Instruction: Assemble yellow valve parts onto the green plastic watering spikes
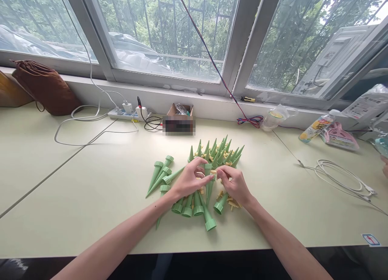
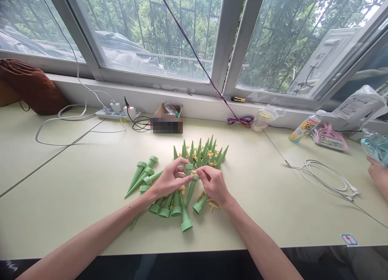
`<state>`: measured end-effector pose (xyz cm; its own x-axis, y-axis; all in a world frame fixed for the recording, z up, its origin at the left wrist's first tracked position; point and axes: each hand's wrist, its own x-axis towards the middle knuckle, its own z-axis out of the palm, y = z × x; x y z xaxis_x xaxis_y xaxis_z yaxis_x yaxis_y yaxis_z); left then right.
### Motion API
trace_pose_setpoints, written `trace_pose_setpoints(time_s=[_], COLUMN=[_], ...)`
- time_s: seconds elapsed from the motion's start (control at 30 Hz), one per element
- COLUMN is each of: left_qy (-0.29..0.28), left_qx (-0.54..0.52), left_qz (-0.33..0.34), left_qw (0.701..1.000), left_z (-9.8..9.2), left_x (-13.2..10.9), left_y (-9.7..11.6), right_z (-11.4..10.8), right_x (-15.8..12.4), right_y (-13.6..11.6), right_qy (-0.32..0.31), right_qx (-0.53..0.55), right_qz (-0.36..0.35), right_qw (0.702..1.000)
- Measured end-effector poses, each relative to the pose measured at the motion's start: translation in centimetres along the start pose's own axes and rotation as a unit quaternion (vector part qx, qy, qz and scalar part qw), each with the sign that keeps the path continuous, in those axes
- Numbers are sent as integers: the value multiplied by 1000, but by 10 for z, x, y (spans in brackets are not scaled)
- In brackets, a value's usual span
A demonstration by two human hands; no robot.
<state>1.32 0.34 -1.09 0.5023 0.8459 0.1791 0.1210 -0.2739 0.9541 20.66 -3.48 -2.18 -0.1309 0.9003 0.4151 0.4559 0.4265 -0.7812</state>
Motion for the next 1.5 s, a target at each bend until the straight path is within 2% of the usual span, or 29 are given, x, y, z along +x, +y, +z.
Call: trace_pose_setpoints(time_s=[0.13,0.3,0.53,0.7,0.9,1.17,1.5], left_qy=[3,1,11,6,2,16,18], left_qx=[-17,-33,26,58,67,62,60], left_qz=[-16,-28,40,61,64,50,49], left_qw=[1000,999,999,996,996,997,997], left_z=[1,2,1,0,1,1,1], left_x=[0,1,1,1,0,1,1], left_y=[-2,-3,-5,-7,-7,-6,-6], right_z=[-2,-2,-1,-1,-1,-2,0], right_x=[-1,-2,-1,-1,0,-1,-2], right_y=[0,-1,-2,0,3,0,1], right_qy=[7,-1,-11,-23,-33,-17,-33], right_qx=[6,-3,-1,-13,-16,14,-4], right_qz=[13,-13,-8,-5,0,26,10], right_qw=[1000,1000,1000,1000,999,999,999])
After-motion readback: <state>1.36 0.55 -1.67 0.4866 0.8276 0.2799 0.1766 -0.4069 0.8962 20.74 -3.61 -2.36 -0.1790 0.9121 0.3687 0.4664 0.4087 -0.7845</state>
